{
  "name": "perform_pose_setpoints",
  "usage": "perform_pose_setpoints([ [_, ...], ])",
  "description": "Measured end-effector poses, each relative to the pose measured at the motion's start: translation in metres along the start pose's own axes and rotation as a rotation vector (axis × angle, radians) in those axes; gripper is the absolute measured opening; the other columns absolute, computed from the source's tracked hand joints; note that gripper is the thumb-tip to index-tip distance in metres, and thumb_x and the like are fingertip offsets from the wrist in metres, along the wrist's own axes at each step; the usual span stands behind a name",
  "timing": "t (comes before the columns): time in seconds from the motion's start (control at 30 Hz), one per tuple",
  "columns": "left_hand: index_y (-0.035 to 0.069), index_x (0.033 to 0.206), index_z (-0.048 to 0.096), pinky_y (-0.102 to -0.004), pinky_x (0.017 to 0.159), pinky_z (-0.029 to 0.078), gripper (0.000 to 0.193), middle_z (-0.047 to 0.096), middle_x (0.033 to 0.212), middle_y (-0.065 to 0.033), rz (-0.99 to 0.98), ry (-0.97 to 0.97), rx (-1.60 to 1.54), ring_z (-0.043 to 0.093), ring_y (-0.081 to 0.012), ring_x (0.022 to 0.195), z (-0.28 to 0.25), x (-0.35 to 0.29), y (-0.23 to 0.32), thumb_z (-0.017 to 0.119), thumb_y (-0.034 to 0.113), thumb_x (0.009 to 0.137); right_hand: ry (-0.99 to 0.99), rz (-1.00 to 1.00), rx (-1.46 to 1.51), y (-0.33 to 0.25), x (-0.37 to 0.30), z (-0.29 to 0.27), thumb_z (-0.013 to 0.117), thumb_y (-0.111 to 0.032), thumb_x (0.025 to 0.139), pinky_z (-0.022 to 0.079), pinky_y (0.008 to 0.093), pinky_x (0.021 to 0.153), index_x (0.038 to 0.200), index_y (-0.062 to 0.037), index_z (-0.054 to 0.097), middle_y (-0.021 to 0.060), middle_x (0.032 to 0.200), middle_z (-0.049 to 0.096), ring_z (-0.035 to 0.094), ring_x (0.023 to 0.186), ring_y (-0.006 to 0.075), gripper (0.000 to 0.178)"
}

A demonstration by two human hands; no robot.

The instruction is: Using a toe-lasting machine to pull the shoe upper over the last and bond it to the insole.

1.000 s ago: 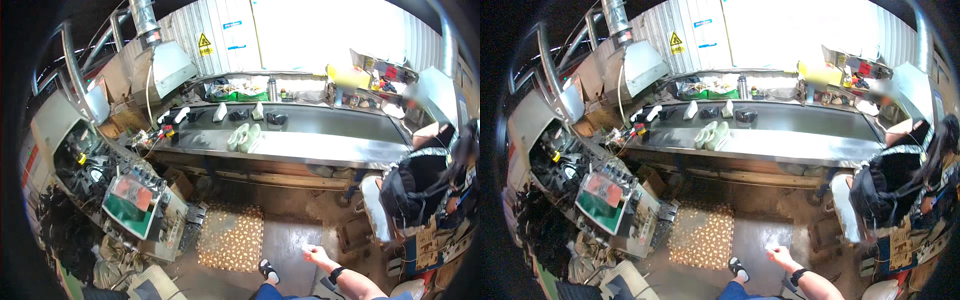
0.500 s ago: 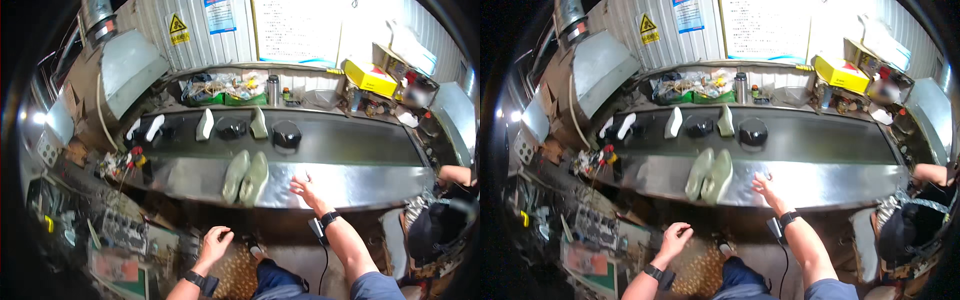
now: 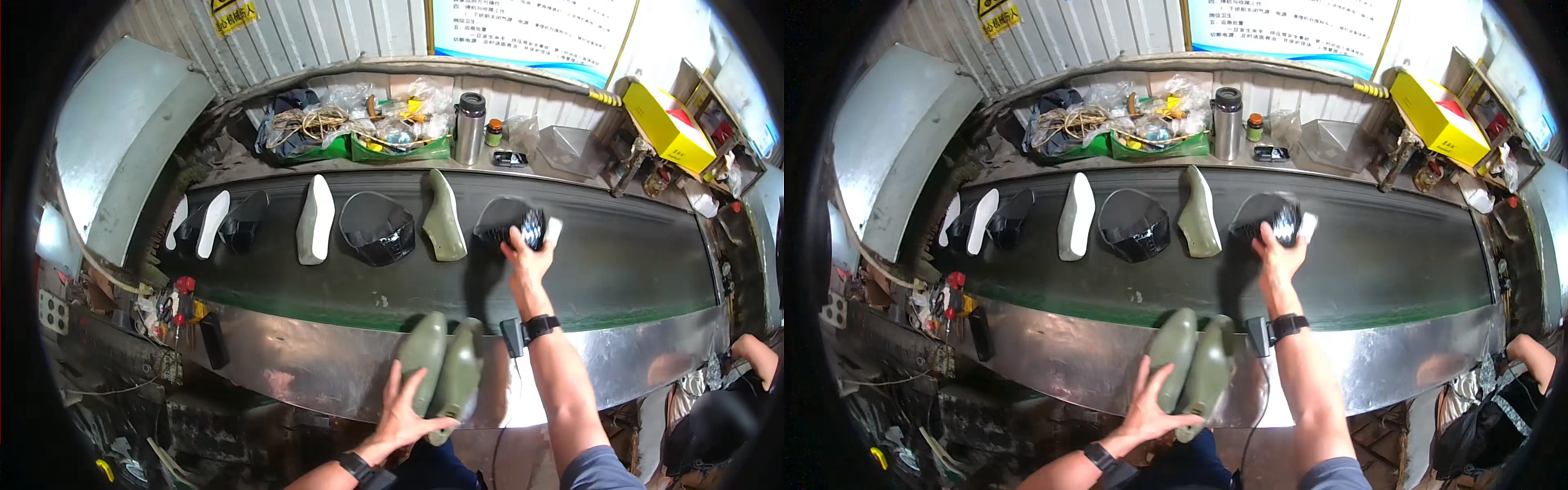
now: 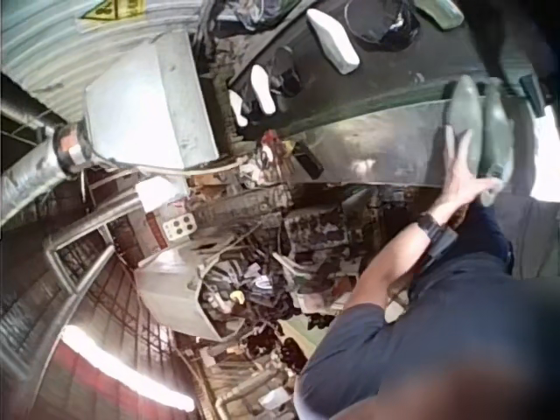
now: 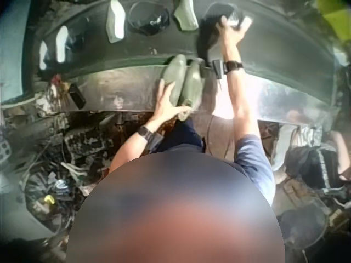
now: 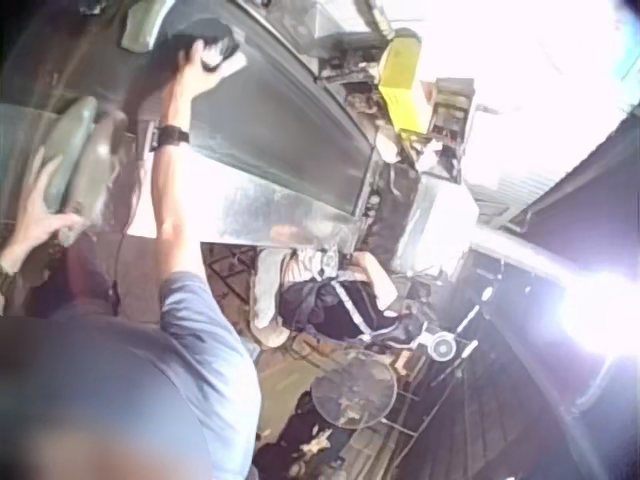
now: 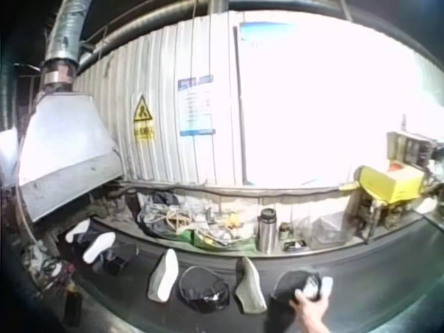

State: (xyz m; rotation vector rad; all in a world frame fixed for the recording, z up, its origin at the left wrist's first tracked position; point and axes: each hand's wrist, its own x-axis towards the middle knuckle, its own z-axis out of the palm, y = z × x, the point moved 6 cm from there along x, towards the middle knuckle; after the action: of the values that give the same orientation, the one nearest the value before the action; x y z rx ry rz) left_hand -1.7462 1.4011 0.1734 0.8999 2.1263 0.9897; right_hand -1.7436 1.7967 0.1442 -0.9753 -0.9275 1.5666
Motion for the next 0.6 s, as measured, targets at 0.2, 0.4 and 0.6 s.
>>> perform_pose_setpoints([
  [0.2,0.01,0.15,0.041,-0.0562,0.117,0.03,0.113,0.01,0.159,-0.038,0.031,0.113,0.051,0.019,-0.0545,0.147,0.027,0.012,0.013,0.096,0.05,0.059,-0.373,-0.574,-1.11,0.017,-0.005,0.108,0.087,-0.03,0.075,0.047,0.0479,0.096,0.132,0.0054,0.051,0.0262,0.124,0.049,0.05,0.112,0.0441,0.076],
  [0.4,0.008,0.148,0.046,-0.0516,0.117,0.034,0.094,0.03,0.155,-0.0327,0.114,0.053,-0.096,0.034,-0.0458,0.145,-0.018,0.01,-0.008,0.09,0.044,0.073,-0.399,-0.364,-1.608,0.075,-0.039,0.138,0.089,-0.02,0.062,0.054,0.0465,0.098,0.134,-0.0037,0.051,0.0205,0.142,0.037,0.044,0.126,0.0421,0.083],
  [0.6,0.001,0.143,0.05,-0.0388,0.109,0.047,0.073,0.06,0.137,-0.0196,-0.147,0.033,-0.609,0.058,-0.0245,0.127,-0.101,0.022,-0.057,0.083,0.032,0.086,-0.41,-0.348,-1.129,-0.02,-0.073,0.135,0.086,-0.024,0.064,0.045,0.0391,0.107,0.147,0.0048,0.039,0.0252,0.133,0.056,0.056,0.124,0.0363,0.1],
])
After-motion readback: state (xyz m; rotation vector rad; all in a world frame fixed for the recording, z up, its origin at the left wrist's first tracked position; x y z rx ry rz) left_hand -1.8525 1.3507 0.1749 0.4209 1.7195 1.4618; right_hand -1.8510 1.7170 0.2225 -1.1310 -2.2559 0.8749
